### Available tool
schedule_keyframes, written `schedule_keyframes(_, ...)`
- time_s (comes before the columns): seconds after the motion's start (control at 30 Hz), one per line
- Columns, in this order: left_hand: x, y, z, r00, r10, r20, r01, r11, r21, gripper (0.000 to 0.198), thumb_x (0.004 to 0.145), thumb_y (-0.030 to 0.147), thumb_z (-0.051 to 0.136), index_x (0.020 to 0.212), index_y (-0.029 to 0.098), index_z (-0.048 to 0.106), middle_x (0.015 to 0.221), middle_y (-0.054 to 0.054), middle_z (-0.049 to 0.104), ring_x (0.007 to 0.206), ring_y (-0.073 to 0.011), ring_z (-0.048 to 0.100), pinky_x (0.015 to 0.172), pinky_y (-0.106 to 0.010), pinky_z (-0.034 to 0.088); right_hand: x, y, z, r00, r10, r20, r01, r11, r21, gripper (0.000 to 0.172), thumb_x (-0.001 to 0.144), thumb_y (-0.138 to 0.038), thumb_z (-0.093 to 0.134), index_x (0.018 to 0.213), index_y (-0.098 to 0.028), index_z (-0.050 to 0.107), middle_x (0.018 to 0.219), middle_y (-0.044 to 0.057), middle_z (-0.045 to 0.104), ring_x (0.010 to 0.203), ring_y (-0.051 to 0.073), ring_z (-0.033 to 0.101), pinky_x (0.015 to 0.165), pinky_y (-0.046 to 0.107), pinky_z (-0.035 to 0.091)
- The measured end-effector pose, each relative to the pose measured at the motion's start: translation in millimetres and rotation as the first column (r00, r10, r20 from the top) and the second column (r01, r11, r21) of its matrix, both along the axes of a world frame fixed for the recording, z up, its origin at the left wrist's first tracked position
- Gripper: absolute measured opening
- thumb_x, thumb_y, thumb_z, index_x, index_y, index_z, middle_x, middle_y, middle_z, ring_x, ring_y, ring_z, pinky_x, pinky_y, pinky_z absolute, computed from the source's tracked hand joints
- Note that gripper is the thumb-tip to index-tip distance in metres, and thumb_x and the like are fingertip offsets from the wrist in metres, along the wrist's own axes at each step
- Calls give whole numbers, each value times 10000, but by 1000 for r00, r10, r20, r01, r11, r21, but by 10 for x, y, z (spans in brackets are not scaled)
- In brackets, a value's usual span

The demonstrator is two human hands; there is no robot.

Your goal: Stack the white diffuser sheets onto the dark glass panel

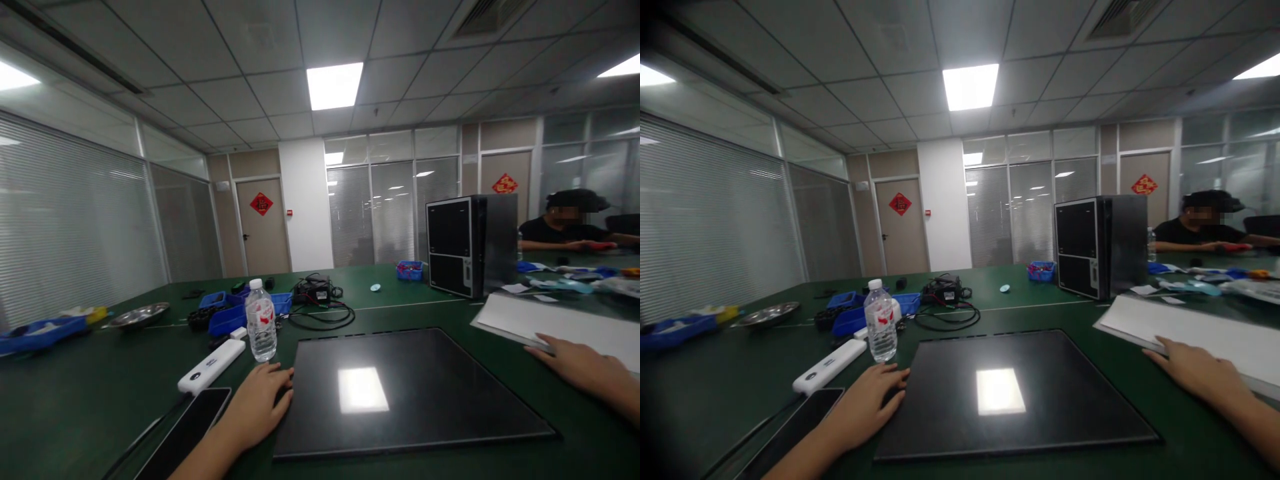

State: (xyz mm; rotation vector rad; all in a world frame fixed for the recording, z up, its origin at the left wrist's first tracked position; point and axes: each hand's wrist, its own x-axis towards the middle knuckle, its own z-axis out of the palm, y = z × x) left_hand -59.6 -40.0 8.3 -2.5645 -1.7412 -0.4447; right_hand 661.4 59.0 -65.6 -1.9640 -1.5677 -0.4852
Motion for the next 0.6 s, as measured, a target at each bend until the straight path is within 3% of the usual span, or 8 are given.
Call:
schedule_keyframes(0.07, 27, -33, 9, 1000, 6, -13, -6, 999, 31, 378, 960, 364, 528, 1286, 248, 678, 1332, -62, 707, 1334, -301, 561, 1178, -524, 372, 41, -19, 9, 999, 45, 19, -45, 999, -13, 718, 826, -736, 464, 1079, -135, 767, 953, 224, 742, 802, 351, 722, 675, 493, 498)
schedule_keyframes(0.2, 45, -65, -26, 1000, -4, 19, 3, 998, 60, 300, 957, 308, 529, 1193, 252, 705, 1368, -62, 684, 1314, -278, 586, 1162, -478, 417, 8, -88, 95, 976, 218, 18, -214, 968, -127, 462, 841, -495, 528, 1077, -189, 781, 1038, 175, 749, 907, 277, 714, 824, 432, 490)
schedule_keyframes(0.3, 15, -57, -71, 997, -57, 50, 55, 998, 40, 378, 976, 267, 489, 1323, 277, 641, 1481, -37, 596, 1381, -249, 533, 1187, -452, 404, -18, -54, 101, 955, 296, 3, -292, 943, -159, 447, 834, -472, 536, 1089, -194, 777, 1094, 186, 728, 980, 257, 691, 917, 399, 466)
schedule_keyframes(0.43, -26, -42, -90, 991, -119, 59, 120, 993, -10, 467, 1004, 263, 436, 1460, 279, 534, 1542, -28, 522, 1430, -240, 476, 1202, -468, 384, 83, 125, -40, 978, 206, -22, -207, 971, -119, 681, 752, -607, 556, 1228, -143, 704, 1286, 241, 648, 1164, 341, 629, 1034, 467, 425)
schedule_keyframes(0.5, -39, -40, -87, 990, -128, 60, 129, 991, -20, 483, 1004, 261, 435, 1481, 277, 511, 1566, -35, 485, 1440, -239, 462, 1209, -471, 370, 152, 204, -117, 990, 129, -62, -137, 980, -143, 717, 740, -660, 509, 1145, -113, 733, 1221, 264, 677, 1087, 363, 670, 973, 493, 476)
schedule_keyframes(0.6, -53, -42, -86, 989, -132, 67, 133, 991, -11, 508, 993, 242, 450, 1497, 297, 487, 1618, -32, 395, 1459, -237, 433, 1215, -465, 352, 200, 246, -169, 995, 72, -68, -81, 986, -149, 615, 754, -670, 474, 957, -175, 777, 1048, 204, 750, 914, 317, 724, 857, 448, 535)
